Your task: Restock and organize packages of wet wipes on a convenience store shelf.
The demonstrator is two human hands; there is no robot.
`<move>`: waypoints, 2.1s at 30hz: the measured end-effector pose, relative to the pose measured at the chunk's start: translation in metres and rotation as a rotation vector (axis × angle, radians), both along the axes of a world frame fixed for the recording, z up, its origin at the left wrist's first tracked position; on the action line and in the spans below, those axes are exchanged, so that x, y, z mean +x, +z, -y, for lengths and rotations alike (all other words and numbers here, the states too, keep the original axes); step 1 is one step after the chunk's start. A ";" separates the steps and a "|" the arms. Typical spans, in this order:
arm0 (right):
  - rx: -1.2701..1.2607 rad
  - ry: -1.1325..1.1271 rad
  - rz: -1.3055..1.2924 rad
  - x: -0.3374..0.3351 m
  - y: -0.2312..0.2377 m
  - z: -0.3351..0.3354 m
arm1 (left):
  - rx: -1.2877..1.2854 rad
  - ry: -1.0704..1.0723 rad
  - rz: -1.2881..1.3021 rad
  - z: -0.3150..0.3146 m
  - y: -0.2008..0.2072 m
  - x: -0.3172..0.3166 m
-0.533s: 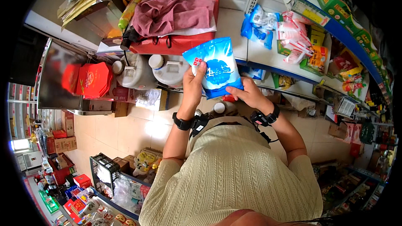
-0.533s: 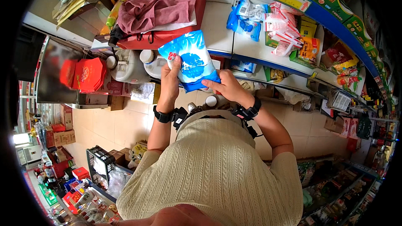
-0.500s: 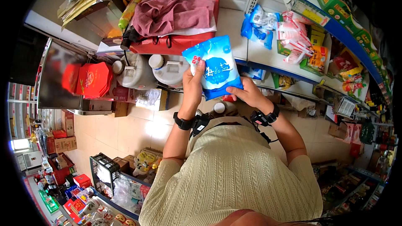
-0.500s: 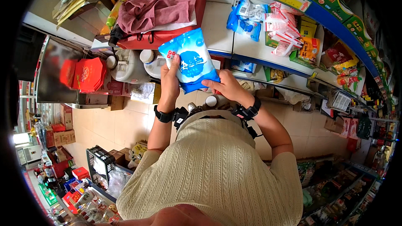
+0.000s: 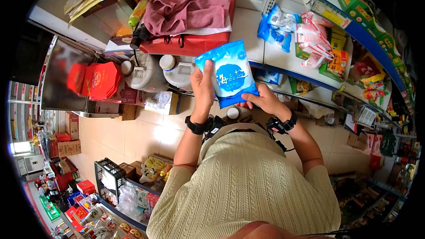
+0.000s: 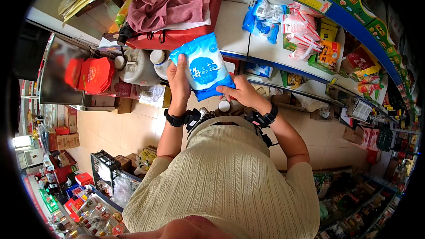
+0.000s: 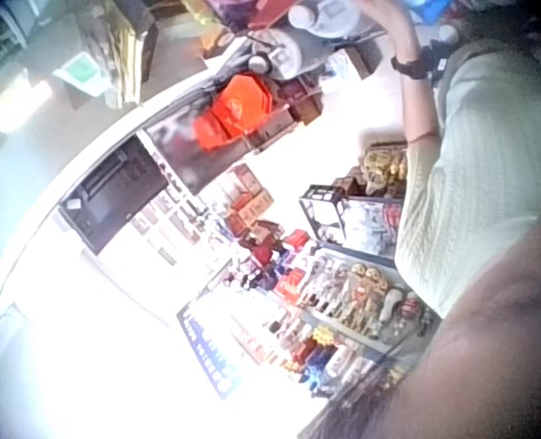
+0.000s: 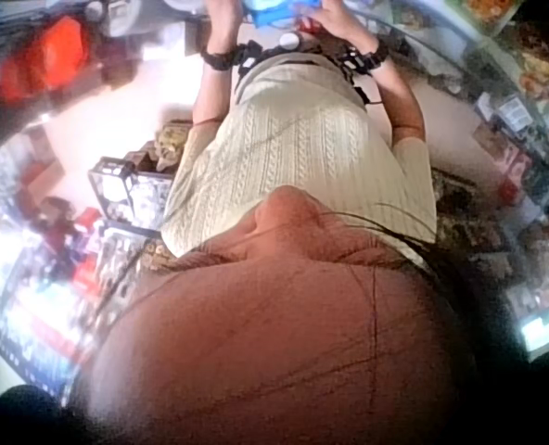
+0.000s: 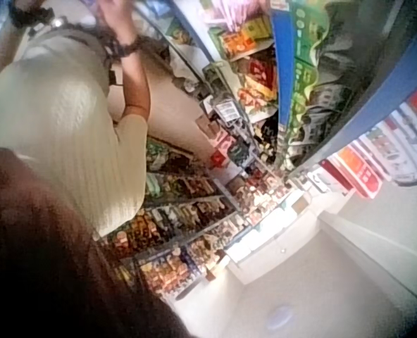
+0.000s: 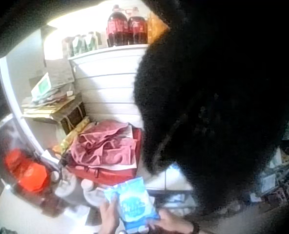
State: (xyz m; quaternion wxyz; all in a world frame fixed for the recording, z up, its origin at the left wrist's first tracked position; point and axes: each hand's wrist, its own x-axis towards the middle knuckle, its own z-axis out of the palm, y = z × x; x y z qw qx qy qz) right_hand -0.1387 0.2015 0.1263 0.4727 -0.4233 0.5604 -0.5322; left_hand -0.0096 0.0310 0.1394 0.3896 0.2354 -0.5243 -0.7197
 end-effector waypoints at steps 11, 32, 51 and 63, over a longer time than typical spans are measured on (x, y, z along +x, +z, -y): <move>-0.059 -0.098 -0.146 0.000 0.013 0.009 | 0.199 0.011 -0.047 -0.008 0.015 -0.008; 0.092 -0.242 0.040 -0.022 0.011 -0.012 | -0.027 -0.679 0.352 -0.023 -0.038 -0.025; 0.244 -0.199 -0.460 -0.136 0.008 -0.018 | -0.324 -0.346 0.329 0.009 -0.076 -0.141; 0.375 -0.498 -1.363 -0.213 -0.051 0.035 | -1.454 -0.284 0.650 0.018 -0.086 -0.165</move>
